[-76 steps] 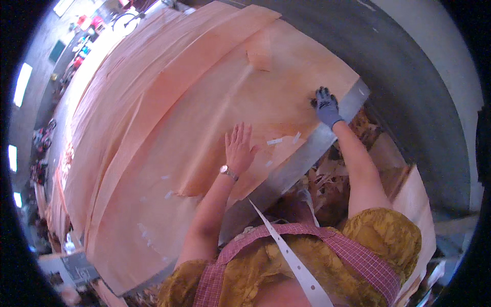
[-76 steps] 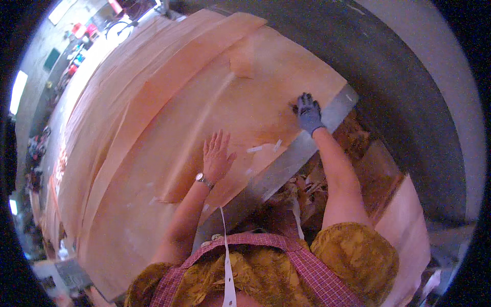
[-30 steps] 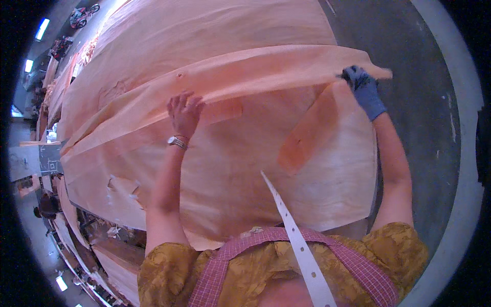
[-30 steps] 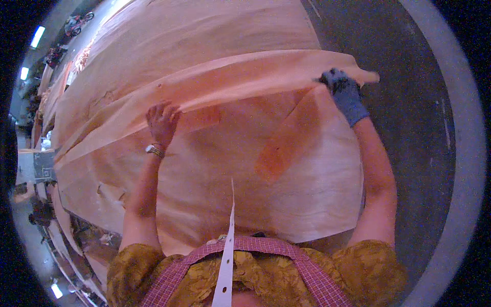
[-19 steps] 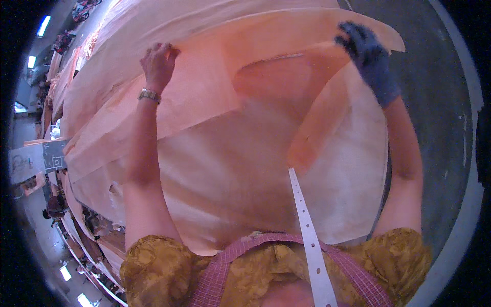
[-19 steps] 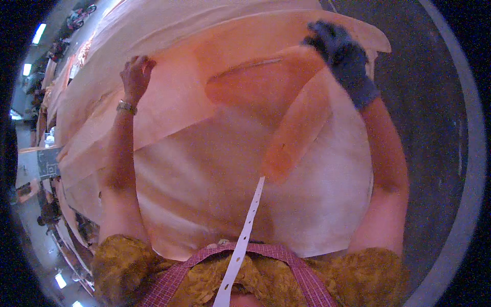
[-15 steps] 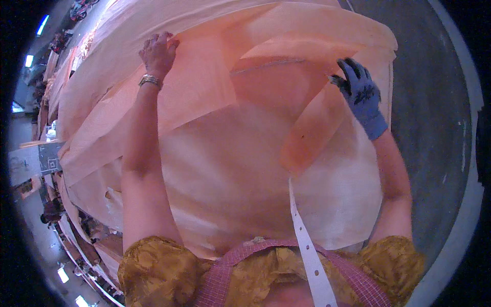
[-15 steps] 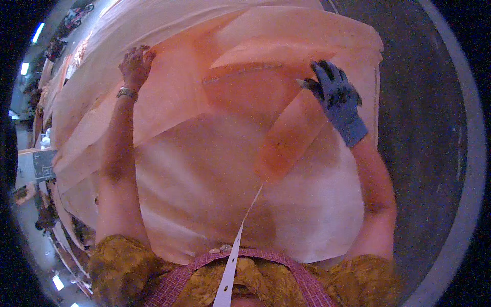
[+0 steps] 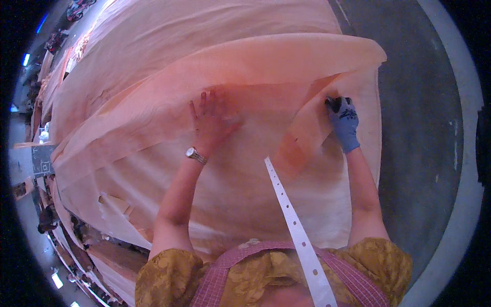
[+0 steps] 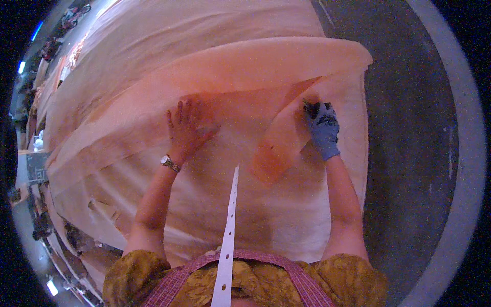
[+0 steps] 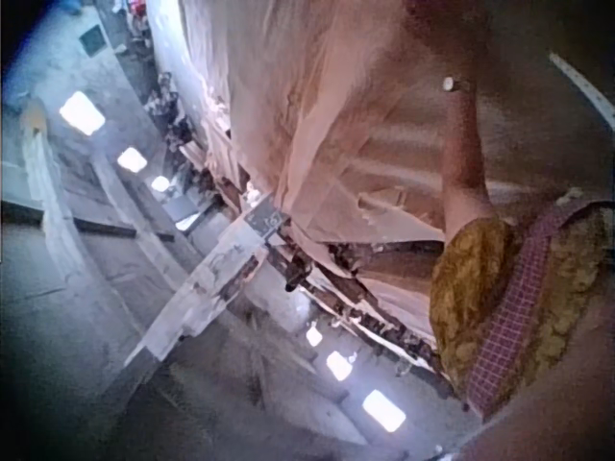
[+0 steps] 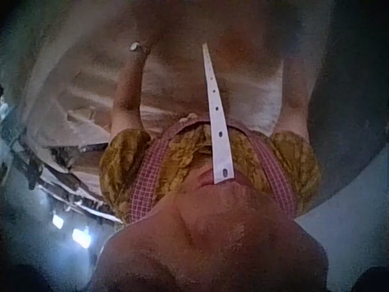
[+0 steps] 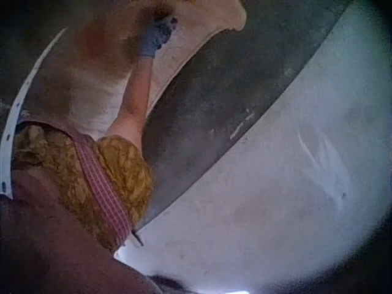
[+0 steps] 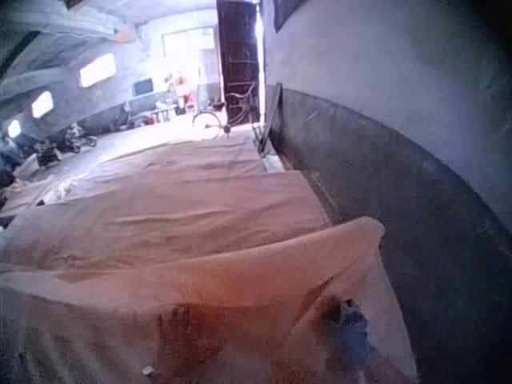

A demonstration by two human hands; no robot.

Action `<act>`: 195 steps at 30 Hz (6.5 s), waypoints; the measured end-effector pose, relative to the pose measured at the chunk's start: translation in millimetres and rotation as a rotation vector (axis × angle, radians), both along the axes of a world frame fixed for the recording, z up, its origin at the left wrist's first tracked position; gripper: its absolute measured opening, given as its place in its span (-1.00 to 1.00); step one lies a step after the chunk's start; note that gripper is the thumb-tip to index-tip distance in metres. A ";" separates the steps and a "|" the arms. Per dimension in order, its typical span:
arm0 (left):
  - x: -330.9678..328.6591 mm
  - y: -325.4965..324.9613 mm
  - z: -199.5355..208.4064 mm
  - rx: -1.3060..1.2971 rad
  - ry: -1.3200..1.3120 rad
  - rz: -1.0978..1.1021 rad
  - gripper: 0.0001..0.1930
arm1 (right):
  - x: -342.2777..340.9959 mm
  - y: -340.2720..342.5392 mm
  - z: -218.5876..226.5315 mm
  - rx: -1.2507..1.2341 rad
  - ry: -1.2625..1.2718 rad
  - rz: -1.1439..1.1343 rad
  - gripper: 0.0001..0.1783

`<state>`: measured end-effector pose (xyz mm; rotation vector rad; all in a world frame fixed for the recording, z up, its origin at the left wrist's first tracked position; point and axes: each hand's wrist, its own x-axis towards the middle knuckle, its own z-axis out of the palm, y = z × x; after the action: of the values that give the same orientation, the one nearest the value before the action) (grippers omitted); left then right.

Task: The person handles large sheets of thin wood veneer on a metal table, using a small handheld blade to trim edges and then stacking the sheets into piles.

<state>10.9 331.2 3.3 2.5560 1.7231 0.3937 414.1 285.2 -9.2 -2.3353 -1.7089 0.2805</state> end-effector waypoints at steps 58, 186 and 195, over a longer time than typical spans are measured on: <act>-33.1 156.1 106.6 0.699 0.028 0.057 -0.81 | -27.5 5.2 -37.9 -0.181 0.386 0.829 -0.65; 14.2 53.0 10.3 0.180 -0.087 -0.140 -0.75 | -91.8 106.6 -6.6 0.352 -0.344 0.700 -0.49; 17.0 113.6 6.9 0.219 -0.167 -0.063 -0.45 | -86.2 110.1 -21.6 0.414 -0.254 0.656 -0.48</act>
<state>28.0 444.8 10.2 2.6235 1.6185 0.8101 328.0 395.3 -30.7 -1.5220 -2.3478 -0.2589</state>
